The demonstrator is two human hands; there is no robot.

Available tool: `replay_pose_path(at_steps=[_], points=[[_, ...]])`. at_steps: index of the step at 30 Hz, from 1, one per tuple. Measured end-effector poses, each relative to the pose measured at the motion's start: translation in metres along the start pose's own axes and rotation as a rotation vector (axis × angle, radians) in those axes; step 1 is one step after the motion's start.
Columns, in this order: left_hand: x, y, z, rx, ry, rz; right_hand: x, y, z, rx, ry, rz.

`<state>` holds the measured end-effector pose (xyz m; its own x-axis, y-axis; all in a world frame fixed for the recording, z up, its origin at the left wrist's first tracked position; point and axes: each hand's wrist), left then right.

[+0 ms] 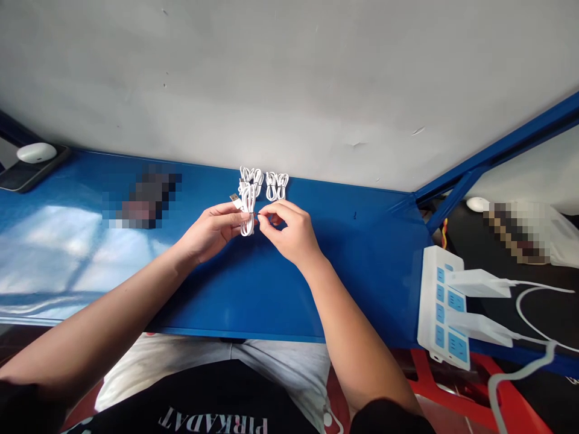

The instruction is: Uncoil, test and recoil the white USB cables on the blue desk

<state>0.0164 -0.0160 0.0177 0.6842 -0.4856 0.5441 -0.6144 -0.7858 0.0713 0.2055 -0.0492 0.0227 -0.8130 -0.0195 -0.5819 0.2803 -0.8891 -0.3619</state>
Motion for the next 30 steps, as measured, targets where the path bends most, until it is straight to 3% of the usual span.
replay_pose_path(at_steps=[12,17,21,24,27,30], points=[[0.005,0.003,0.001,0.176,-0.166,0.034,-0.002,0.001,0.012,0.041,-0.04,-0.033],[0.009,0.006,0.003,0.241,-0.297,0.018,0.001,0.001,0.013,0.327,-0.518,-0.025],[0.009,0.007,0.005,0.256,-0.382,0.043,-0.004,-0.004,0.012,0.573,-0.958,0.087],[0.008,0.007,0.006,0.287,-0.443,0.035,-0.008,-0.006,0.013,0.718,-1.133,0.185],[0.005,0.005,0.007,0.247,-0.382,0.002,-0.006,-0.006,0.013,0.662,-1.003,0.149],[0.001,0.002,0.007,0.124,-0.214,-0.041,-0.001,-0.002,0.013,0.42,-0.59,0.024]])
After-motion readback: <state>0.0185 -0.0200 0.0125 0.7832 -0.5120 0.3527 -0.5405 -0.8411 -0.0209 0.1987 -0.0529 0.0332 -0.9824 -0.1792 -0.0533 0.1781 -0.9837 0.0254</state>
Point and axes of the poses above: each hand's wrist, its own y-axis away from the middle knuckle, its own x-axis out of the palm, z = x × y, and after that the axes turned 12 degrees about z, right-handed
